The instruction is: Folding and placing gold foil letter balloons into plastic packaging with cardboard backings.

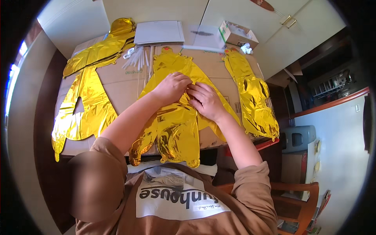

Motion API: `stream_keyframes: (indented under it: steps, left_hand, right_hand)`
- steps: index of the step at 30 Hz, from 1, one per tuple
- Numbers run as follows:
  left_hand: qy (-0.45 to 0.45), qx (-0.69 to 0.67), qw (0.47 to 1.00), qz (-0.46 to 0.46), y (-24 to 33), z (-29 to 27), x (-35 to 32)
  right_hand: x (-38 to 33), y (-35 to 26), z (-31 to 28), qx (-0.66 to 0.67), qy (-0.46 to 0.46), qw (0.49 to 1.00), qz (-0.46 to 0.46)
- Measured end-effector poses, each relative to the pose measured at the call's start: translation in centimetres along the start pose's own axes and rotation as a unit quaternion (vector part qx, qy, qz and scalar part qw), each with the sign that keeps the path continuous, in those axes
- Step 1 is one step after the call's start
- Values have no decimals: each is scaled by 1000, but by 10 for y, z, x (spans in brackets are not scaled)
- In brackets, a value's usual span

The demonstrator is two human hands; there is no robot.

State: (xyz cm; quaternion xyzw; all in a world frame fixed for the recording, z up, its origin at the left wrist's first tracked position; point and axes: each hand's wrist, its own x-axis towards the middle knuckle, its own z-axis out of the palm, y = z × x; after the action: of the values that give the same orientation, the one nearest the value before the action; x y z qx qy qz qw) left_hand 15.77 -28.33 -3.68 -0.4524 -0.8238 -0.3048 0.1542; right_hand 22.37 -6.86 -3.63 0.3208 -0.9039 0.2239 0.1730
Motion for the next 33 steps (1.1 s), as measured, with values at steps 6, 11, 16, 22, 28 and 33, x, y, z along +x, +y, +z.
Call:
stream_keyframes:
  steps: [6,11,16,22,28,33]
  left_hand:
    - [30,-18,999,16,-2,8,1]
    - [28,-24,999,10,-1,7,0]
    - [29,-20,999,6,-1,6,0]
    - [27,-22,999,-1,-2,7,0]
    - [13,-34,999,-1,-4,7,-1]
    - [15,-35,999,6,-7,7,-1]
  right_hand:
    - [-5,6,-14,249,50,955,150]
    - [-4,12,-24,29,26,999,25]
    - [-11,-5,-23,-24,-32,999,-26]
    - [-24,-19,-32,-30,-44,997,-62]
    - [-25,-23,-42,21,-65,997,-39]
    - [-7,-15,-34,132,3,990,49]
